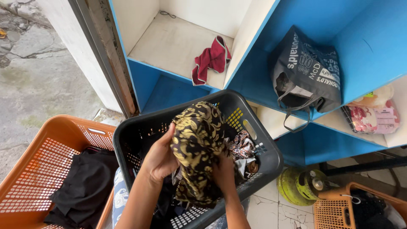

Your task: The person folds two patterned garments by hand. They unfold, align, and fold each item into a compact rectangle, then place the finished pieces into an orange basket.

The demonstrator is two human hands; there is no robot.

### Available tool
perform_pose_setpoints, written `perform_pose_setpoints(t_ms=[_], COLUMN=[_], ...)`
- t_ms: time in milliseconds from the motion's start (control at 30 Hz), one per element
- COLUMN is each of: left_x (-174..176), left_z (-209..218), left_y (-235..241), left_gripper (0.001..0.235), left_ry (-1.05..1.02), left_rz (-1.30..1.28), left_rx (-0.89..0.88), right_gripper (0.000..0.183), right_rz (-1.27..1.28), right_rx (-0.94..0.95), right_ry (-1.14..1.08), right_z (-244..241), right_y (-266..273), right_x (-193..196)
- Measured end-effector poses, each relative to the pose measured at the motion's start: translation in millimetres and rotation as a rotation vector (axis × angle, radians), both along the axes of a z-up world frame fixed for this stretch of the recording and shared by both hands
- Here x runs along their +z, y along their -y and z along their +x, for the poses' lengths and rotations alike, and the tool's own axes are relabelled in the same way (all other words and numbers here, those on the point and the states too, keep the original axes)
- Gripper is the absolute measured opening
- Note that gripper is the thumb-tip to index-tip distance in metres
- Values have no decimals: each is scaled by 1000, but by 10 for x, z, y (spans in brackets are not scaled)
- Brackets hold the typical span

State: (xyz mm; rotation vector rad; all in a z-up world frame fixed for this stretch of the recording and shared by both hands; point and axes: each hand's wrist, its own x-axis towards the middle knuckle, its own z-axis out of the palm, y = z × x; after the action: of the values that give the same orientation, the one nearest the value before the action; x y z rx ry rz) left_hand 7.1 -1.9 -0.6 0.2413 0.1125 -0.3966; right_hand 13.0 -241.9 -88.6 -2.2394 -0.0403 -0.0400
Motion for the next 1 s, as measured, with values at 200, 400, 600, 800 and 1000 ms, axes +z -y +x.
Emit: perform_pose_setpoints(t_ms=[200,400,600,800,1000], left_x=[-413,-356,-259,-794,-592], left_z=[39,-293,-356,-326,-381], left_y=[-321,383,873,867,376], left_gripper=[71,86,122,112,103], left_ry=[123,432,306,291,120], left_rz=[815,1550,1898,1315,354], left_rx=[405,683,68,275,176], right_gripper=[31,35,42,39,30], right_rz=[1311,1371,1501,1731,1023], right_rx=[-246,-384,-184,125,-401], right_ry=[-343,-388,-121,91,63], right_z=[-14,159,-49,53,476], right_y=[338,374,178,643,1211], right_x=[174,630,1100,1156,664])
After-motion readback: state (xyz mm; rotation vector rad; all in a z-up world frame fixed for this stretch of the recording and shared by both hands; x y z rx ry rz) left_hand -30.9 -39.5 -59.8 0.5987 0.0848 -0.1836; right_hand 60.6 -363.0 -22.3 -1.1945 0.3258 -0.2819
